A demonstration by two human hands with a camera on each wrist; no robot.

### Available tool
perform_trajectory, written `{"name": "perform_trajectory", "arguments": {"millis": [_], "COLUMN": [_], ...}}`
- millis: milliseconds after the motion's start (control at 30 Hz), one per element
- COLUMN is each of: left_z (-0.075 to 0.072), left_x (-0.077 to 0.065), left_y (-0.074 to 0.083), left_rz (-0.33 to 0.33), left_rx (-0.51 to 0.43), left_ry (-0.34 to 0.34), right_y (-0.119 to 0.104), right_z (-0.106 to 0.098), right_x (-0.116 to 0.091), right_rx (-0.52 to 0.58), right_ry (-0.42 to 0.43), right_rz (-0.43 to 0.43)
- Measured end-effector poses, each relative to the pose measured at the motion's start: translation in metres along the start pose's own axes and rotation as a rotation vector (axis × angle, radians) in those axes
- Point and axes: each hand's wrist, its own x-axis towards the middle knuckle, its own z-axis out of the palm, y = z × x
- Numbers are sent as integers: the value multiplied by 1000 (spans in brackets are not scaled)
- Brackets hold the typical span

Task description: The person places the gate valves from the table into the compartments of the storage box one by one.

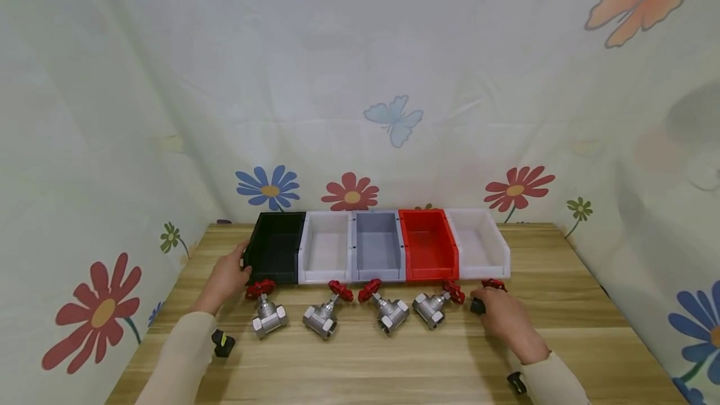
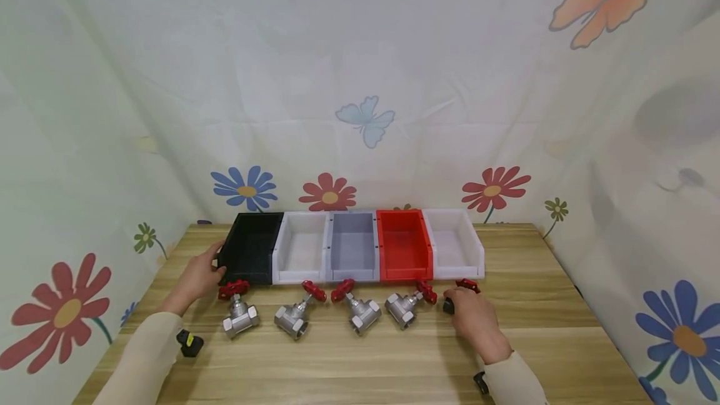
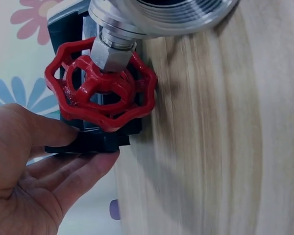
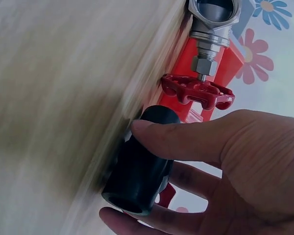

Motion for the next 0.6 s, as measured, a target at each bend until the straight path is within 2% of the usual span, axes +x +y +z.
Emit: {"name": "perform_trajectory", "arguments": {"millis": [400,600], "left_z": [3,3], "left_x": [-1,-1], "left_y": [-1,-2], "left_rz": [7,8], "left_rx": [2,7], "left_ry": [-2,4], "right_y": [4,0], "right_z": [1,-9], "right_x": [-2,-4], "right_rx": [-5,10], "right_ry": [29,40], "right_rz": [-22,-16]}}
